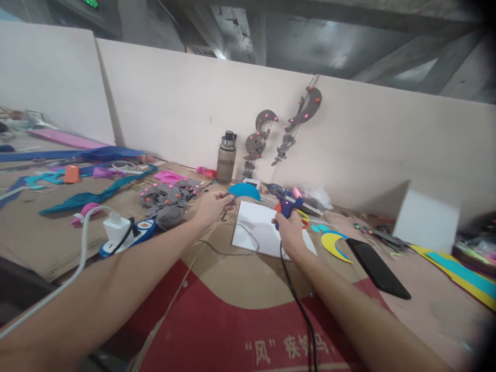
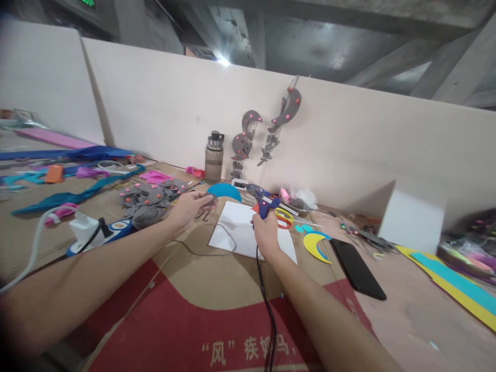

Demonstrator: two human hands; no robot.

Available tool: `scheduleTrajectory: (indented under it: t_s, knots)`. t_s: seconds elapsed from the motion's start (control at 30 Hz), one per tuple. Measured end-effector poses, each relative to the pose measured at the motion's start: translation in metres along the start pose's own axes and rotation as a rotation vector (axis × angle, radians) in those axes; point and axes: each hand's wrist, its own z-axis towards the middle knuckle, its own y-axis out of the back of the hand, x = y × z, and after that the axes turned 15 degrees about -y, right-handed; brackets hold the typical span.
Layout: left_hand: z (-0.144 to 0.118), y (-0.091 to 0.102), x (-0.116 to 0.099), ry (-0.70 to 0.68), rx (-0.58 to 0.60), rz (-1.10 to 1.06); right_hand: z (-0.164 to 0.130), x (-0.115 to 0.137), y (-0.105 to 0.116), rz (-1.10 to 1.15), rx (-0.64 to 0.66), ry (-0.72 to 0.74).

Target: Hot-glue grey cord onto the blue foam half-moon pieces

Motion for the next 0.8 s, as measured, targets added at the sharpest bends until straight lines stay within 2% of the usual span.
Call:
scheduleTrajectory:
  t_s: [0.07, 0.13, 0.23, 0.3, 0.8]
  knots:
    - [-0.002, -0.002, 0.0, 0.008, 0.0, 0.007, -0.013, 0.005, -0.003, 0.126, 0.037, 0.061]
    - [-0.005, -0.004, -0.001, 0.001, 0.008, 0.02, -0.027, 0.01, -0.005, 0.121, 0.08, 0.138]
    - [-0.008, -0.007, -0.003, -0.001, 0.031, 0.051, -0.041, 0.012, -0.008, 0.145, 0.244, 0.265]
    - [-0.01, -0.008, -0.005, 0.008, 0.054, 0.069, -0.044, 0.011, -0.009, 0.15, 0.291, 0.322]
    - [-0.012, -0.008, -0.004, -0.006, 0.121, 0.177, -0.045, 0.005, -0.01, -0.081, 0.193, 0.366]
